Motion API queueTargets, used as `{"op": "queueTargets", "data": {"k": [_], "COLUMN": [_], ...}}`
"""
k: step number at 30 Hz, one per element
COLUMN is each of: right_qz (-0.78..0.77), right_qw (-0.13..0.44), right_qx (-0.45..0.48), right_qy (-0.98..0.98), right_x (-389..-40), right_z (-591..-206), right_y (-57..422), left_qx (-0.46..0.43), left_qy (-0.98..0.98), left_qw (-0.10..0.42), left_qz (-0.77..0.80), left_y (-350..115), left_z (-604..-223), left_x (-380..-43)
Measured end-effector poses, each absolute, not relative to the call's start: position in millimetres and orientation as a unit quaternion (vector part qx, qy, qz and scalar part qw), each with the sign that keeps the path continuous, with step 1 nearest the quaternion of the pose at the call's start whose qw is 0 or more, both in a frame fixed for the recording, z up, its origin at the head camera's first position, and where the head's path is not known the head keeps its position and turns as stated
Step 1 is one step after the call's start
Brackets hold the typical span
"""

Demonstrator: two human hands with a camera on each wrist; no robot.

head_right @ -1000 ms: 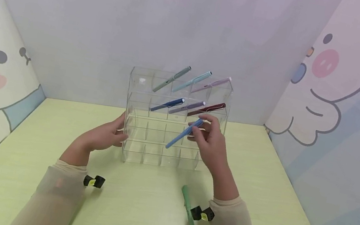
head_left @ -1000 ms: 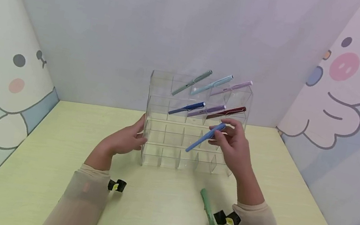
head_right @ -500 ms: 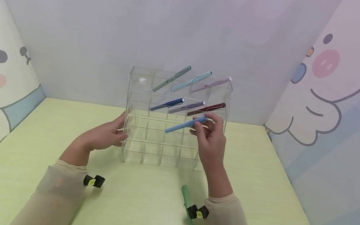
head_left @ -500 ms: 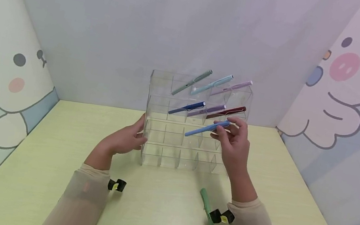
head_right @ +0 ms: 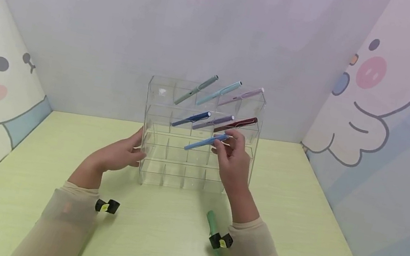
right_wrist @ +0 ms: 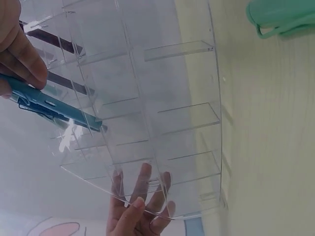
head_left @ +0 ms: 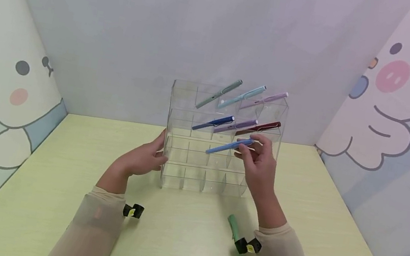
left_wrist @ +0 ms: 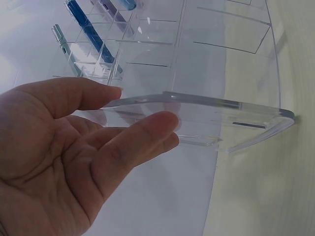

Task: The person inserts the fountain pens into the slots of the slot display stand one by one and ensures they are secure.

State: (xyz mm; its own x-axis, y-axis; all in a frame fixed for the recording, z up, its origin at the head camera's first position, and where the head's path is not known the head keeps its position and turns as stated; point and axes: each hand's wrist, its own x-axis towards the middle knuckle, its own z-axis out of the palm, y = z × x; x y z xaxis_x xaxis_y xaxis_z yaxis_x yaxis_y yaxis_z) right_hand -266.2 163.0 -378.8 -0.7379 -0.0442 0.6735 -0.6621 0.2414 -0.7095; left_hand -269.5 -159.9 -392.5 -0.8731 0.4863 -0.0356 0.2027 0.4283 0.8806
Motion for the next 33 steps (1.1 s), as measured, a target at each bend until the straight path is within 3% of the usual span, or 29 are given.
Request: {"op": "queueTargets", "data": {"k": [33], "right_qz": [0.348], "right_qw": [0.297], "right_qx": [0.241], "right_qy": [-0.856], "right_x": [-267], "right_z": [-393], "right_y": [145], "left_qx": [0.206], "left_qy": [0.834], "left_qw": [0.141], "left_qz": [0.492], "left_y": [-159], "left_z": [-391], "left_x": [-270]}}
